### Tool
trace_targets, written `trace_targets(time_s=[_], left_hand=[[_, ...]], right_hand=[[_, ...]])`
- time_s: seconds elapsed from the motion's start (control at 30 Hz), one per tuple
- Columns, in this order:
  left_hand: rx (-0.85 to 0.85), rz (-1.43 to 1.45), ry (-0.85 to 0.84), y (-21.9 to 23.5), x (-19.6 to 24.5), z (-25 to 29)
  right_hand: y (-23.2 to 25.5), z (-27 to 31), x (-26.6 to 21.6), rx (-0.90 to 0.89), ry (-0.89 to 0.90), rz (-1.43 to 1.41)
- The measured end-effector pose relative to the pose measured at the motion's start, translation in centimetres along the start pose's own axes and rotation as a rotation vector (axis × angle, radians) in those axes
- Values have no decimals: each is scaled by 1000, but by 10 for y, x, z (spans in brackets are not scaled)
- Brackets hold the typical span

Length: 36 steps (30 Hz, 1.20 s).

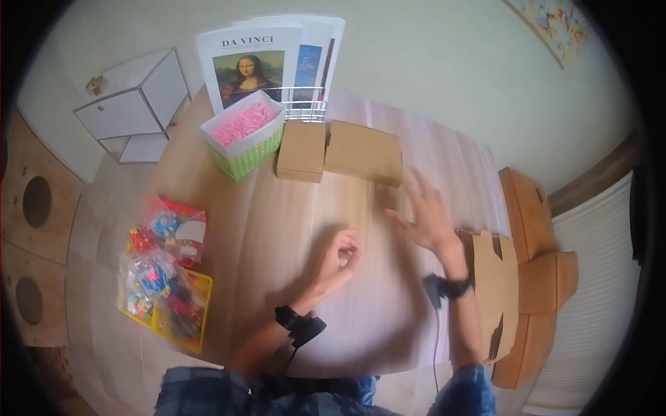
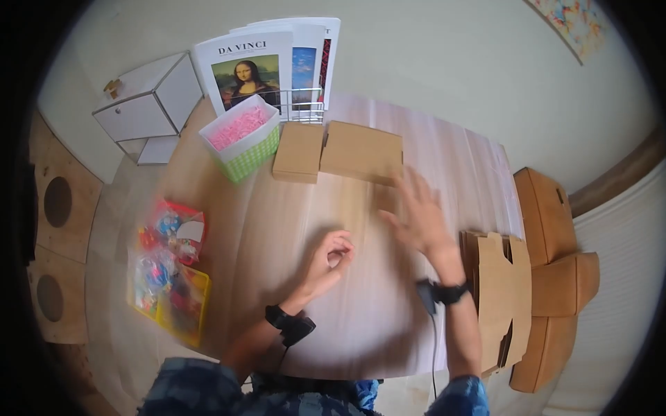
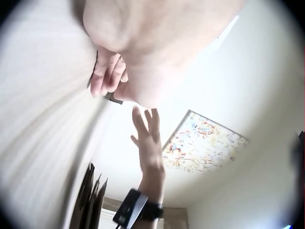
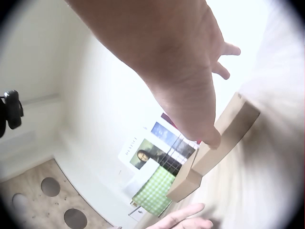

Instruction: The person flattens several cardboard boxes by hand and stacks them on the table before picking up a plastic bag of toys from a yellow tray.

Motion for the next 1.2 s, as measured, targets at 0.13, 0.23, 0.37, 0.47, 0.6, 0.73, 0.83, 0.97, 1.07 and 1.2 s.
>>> trace_targets(time_s=[0.13,0.23,0.37,0.47,0.6,0.73,0.83,0.97,1.07,1.2], left_hand=[[-36,-47,-15,22,4,4],[-52,-59,52,28,11,4],[-97,-93,73,31,18,1],[-96,-60,72,33,26,-1],[-51,-80,88,37,35,-9],[-23,-26,-2,47,45,-15],[-29,73,-82,47,61,-18],[115,-220,-336,57,68,-18],[24,-26,4,49,51,-7],[-34,241,-70,55,67,-2]], right_hand=[[-33,-100,-25,-162,-20,135],[-53,-147,8,-261,-12,146],[-44,-182,47,-391,19,127],[-43,-179,44,-367,-50,108],[-13,-137,23,-342,-197,-153],[1,-74,8,-327,-107,-872],[-34,-6,29,-643,-212,-1162],[-90,63,14,-480,-160,-1745],[-102,91,-17,-260,-264,-1899],[-112,94,-21,-366,-211,-1821]])
Point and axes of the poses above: each hand's wrist, its own z-axis away from the middle knuckle, its own y-axis out of the back of the hand, x = y × z, the point moved 1 cm from there along -z, towards the middle knuckle, and after that the axes turned 3 degrees about z, right-handed, at the moved point
